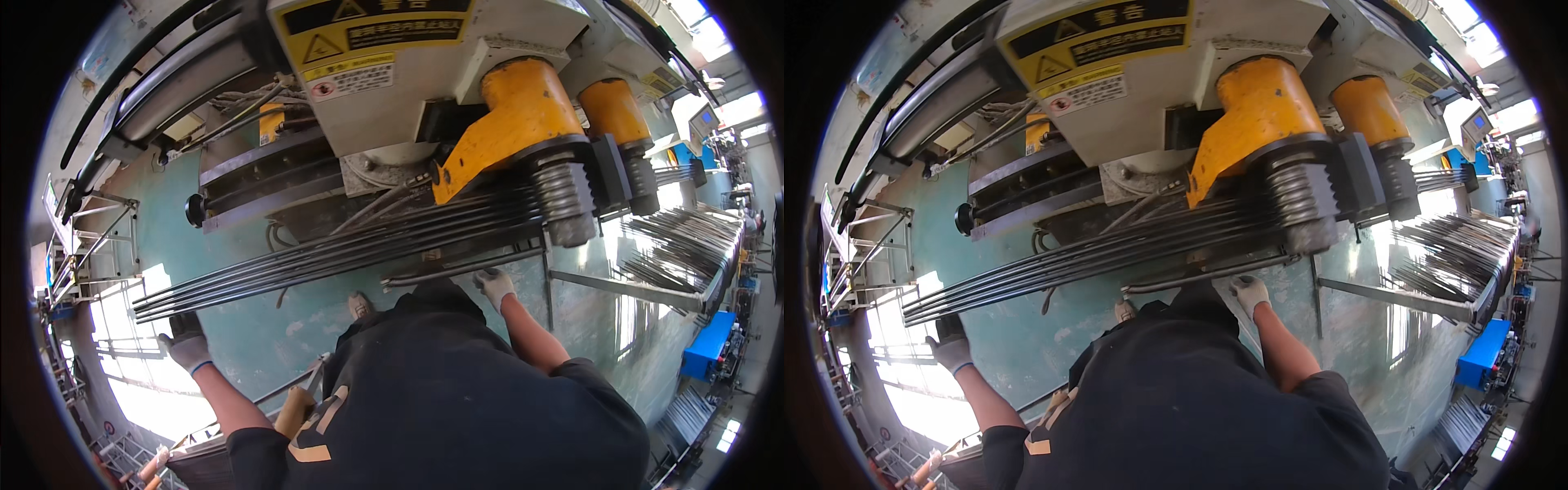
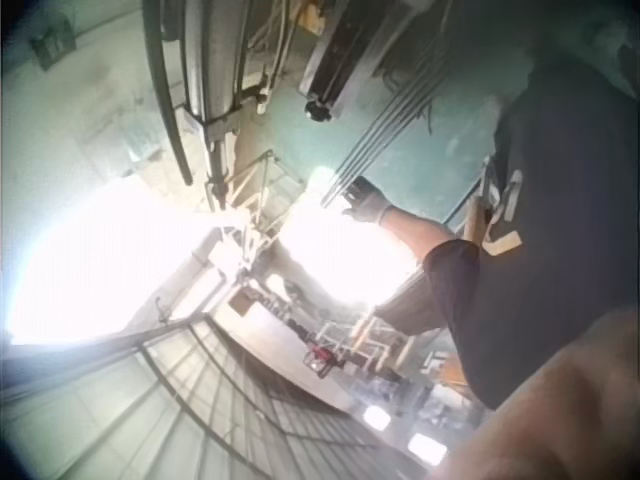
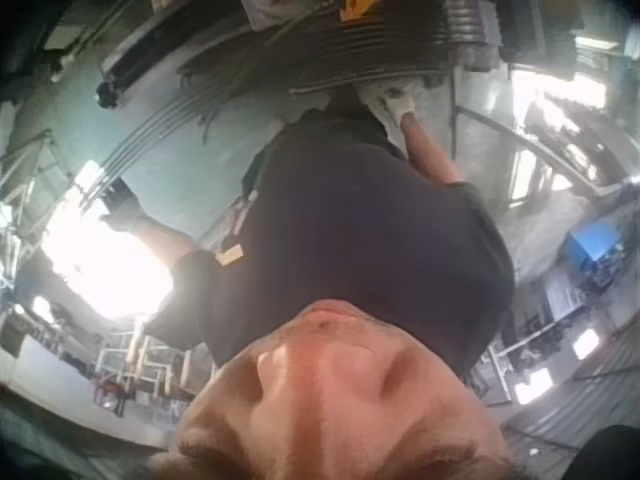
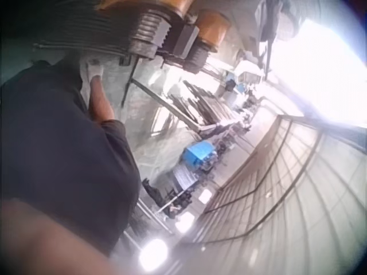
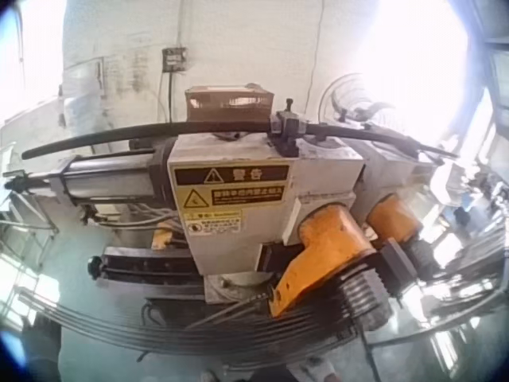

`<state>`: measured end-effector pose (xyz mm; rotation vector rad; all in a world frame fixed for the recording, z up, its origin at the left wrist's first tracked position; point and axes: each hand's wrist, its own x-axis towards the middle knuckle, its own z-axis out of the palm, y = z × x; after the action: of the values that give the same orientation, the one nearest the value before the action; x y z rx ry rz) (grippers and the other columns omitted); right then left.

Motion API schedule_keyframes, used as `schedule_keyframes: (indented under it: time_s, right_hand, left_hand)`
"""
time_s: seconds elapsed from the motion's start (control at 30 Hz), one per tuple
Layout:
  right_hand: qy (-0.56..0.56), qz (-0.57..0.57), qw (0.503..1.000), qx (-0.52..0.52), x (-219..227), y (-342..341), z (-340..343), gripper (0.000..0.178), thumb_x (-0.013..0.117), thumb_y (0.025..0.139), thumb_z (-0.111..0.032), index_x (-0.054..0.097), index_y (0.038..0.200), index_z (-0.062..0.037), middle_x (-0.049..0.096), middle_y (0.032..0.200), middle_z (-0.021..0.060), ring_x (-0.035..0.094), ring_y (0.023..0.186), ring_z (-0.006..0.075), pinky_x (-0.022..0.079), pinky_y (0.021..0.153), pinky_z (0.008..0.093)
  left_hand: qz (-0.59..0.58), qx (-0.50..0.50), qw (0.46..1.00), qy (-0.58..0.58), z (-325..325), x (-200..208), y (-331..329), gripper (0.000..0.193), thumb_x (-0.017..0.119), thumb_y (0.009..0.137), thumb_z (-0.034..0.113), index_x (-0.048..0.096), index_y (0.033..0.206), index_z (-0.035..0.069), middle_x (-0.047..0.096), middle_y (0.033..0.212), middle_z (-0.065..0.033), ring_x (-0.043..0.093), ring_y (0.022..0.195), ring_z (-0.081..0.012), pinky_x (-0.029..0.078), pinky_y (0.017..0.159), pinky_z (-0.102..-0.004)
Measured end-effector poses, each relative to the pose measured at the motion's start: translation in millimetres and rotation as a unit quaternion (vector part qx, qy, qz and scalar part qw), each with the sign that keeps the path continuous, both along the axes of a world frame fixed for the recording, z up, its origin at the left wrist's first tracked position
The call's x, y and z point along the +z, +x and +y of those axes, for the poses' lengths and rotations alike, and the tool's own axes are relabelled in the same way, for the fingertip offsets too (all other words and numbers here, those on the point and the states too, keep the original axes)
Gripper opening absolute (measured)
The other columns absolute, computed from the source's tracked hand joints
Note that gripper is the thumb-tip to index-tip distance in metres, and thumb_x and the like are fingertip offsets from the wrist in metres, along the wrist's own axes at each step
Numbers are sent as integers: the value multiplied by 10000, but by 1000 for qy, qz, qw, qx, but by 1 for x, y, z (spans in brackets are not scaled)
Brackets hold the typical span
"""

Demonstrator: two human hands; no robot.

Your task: The person operates a metal rod bending machine to form U-shaped pieces from straight rods. They load rods into the machine, retrieve bent pieces, and stack them on a rack. The person also measures a bent piece on a wooden table using a tape measure and places it with other finished pieces.

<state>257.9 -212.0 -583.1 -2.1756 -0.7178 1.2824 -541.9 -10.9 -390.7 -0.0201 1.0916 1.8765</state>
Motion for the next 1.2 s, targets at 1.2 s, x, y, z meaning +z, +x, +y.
schedule_keyframes:
  time_s: [1.2]
  right_hand:
    - [93, -351, 881, -303, 153, 235, -100, 465, 775, 1028, -416, 838, 1264, -21, 830, 1235, 258, 804, 1192, 387, 598, 1043, 466]
  left_hand:
    - [-176, -333, 925, 46, -47, -47, 312, 706, 529, 1198, 547, 522, 1652, 7, 543, 1685, -246, 494, 1556, -423, 387, 1322, -563]
